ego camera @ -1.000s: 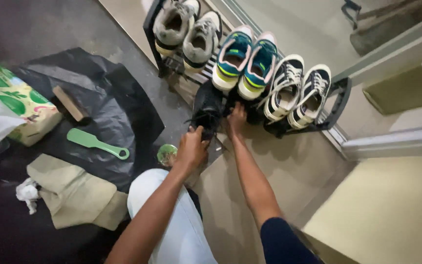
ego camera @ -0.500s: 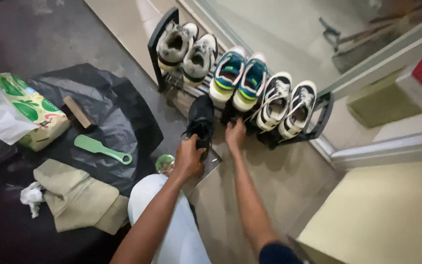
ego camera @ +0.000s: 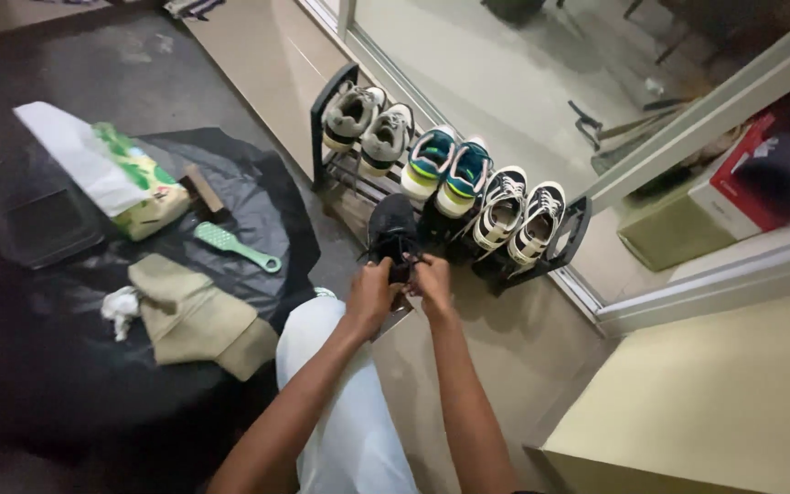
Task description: The person scrubs a black-and-white sneaker with a green brush and wipes it with a cloth, then places it on a shoe rack. They then pick up a black sneaker and scrub it with the same brush. The work area includes a plastic bag, wipes, and a container of water.
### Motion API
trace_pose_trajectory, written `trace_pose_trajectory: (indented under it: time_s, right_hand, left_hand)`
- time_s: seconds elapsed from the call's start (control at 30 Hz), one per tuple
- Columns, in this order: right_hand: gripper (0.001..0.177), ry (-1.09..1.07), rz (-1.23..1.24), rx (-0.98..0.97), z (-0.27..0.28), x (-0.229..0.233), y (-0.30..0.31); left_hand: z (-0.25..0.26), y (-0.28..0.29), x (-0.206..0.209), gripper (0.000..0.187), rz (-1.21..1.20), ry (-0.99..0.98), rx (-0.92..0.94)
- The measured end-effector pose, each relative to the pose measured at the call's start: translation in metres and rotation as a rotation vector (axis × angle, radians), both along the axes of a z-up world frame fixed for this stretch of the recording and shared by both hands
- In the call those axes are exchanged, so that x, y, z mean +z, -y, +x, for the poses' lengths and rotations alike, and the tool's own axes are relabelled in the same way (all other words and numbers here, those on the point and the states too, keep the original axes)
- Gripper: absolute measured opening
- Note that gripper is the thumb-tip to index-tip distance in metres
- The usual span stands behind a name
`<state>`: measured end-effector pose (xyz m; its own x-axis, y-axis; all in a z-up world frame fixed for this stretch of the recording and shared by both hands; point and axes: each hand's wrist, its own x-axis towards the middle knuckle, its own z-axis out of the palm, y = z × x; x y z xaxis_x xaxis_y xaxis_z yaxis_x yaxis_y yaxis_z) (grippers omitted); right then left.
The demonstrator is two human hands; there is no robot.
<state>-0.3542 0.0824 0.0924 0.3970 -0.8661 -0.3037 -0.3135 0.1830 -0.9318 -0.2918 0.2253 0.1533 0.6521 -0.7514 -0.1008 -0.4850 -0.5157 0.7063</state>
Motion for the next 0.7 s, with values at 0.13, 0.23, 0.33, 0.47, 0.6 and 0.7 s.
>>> trace_pose_trajectory:
  time_s: [0.13,0.23,0.33,0.47,0.6,0.7]
  right_hand:
    - [0.018,0.002,-0.109,0.029,0.008,0.023,0.0]
    - [0.01,-0.07,-0.286,0.113,0.013,0.058,-0.013]
    - [0.015,0.036,-0.522,0.232,0.019,0.09,-0.041]
    - [0.016,0.092,-0.699,0.35,0.032,0.14,-0.094]
    - [0.018,0.389,-0.539,0.555,0.027,0.175,-0.195]
    - [0.013,0.424,-0.566,0.669,0.036,0.191,-0.257]
  left_hand:
    - [-0.011,-0.026,0.034,0.044,-0.084,0.021,0.033]
    - [-0.011,-0.047,0.056,0.046,-0.094,0.166,0.079]
    - [-0.013,-0.087,0.091,0.045,-0.131,0.261,0.137]
    - [-0.017,-0.171,0.151,0.057,-0.264,0.379,0.306]
    - [0.005,-0.269,0.201,0.077,-0.458,-0.113,0.542]
    - [0.028,-0.325,0.181,0.077,-0.386,-0.165,0.701]
